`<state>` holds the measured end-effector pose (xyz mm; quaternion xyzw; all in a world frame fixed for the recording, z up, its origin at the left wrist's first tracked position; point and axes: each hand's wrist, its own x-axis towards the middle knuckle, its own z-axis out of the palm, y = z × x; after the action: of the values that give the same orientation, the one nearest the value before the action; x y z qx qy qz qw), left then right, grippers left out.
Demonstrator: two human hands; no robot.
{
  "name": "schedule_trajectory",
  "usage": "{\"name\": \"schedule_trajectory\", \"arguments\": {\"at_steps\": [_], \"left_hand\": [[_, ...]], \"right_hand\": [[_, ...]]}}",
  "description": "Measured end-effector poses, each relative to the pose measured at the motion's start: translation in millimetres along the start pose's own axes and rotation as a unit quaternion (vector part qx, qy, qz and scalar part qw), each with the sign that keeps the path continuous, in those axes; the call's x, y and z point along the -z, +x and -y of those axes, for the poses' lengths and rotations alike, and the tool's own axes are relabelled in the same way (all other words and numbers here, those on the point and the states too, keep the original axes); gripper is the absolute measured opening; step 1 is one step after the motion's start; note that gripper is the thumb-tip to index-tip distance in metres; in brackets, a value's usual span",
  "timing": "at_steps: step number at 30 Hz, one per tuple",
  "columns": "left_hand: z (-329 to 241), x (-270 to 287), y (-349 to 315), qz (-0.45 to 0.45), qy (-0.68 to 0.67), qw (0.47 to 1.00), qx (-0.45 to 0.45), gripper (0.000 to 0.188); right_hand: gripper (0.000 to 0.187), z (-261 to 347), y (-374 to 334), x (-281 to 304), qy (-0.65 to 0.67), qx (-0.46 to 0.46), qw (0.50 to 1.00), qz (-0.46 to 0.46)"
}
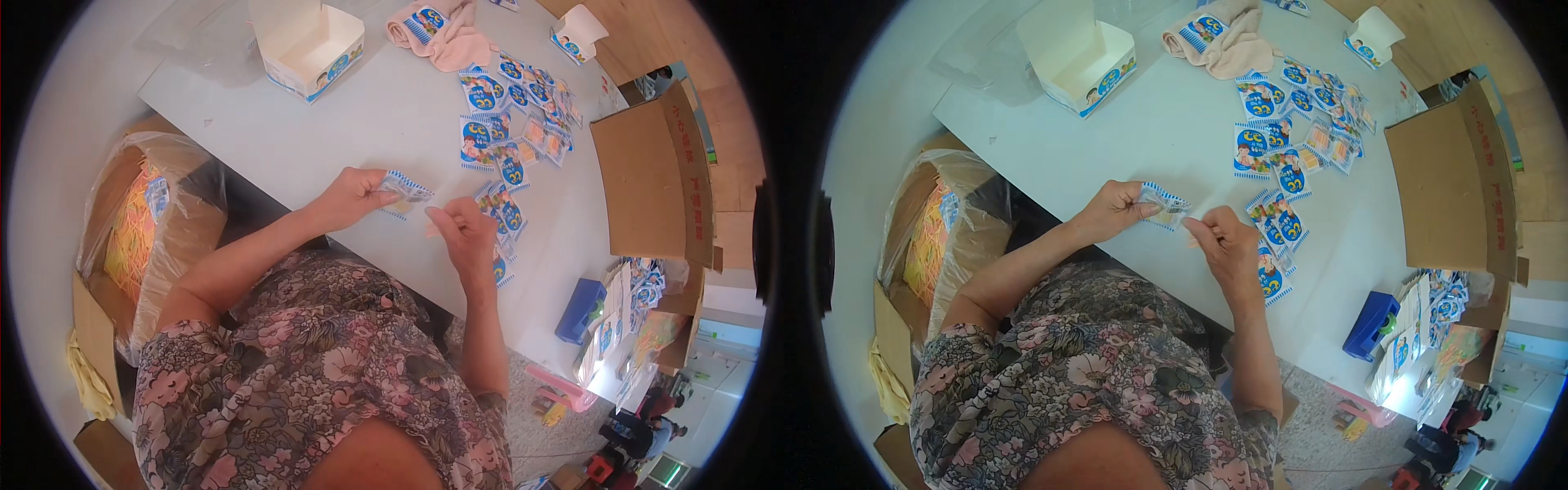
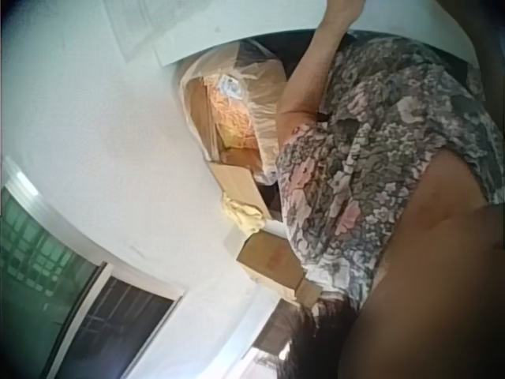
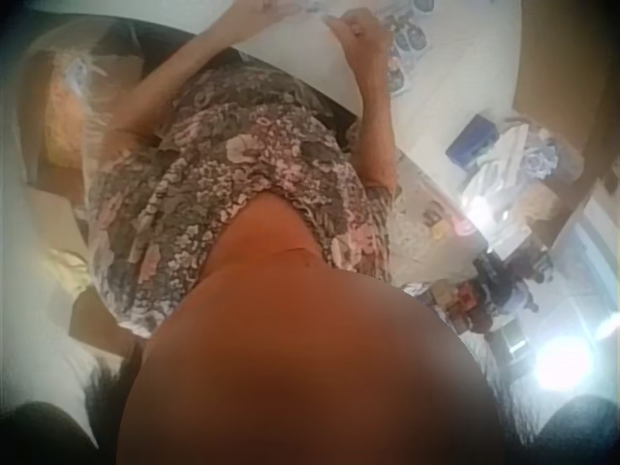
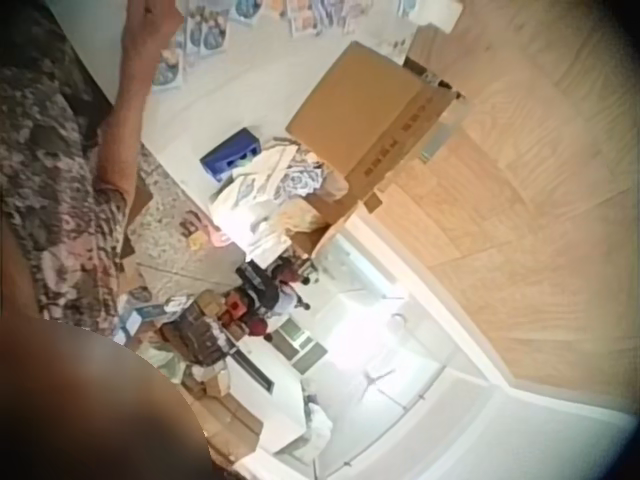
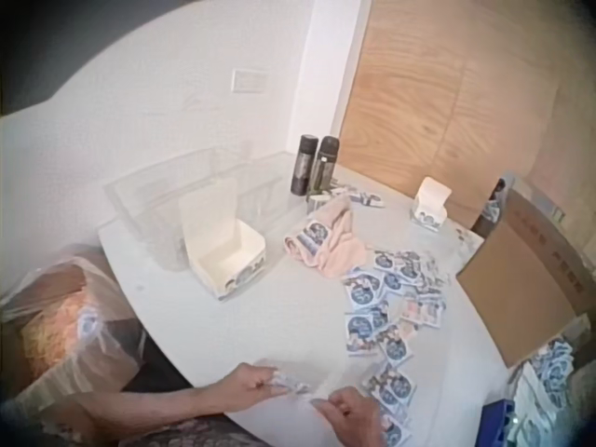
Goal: Organizing small label packets into stacks, securing them with rubber bands, and placing them into cardboard boxes.
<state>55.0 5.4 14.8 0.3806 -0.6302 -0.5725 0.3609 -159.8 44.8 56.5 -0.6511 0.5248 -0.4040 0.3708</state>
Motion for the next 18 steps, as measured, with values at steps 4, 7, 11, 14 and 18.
{"name": "schedule_trajectory", "arguments": {"at_steps": [4,7,11,14,18], "left_hand": [[21,6,2,0.018,0.056,0.998,0.009,0.012],[16,-1,3,0.011,-0.048,0.999,-0.019,0.014],[13,0,5,0.011,-0.09,0.995,-0.038,0.019],[14,-3,5,0.021,-0.035,0.999,-0.026,0.023],[4,-5,-3,0.105,-0.015,0.987,-0.119,0.03]], "right_hand": [[0.02,-42,-15,3,-0.283,0.087,0.955,-0.011],[0.024,-49,-15,6,-0.316,0.116,0.941,-0.021],[0.028,-30,-7,10,-0.031,-0.05,0.998,0.007],[0.027,-19,-3,2,-0.056,-0.023,0.994,0.095],[0.024,-15,3,-9,-0.061,-0.019,0.994,0.086]]}}
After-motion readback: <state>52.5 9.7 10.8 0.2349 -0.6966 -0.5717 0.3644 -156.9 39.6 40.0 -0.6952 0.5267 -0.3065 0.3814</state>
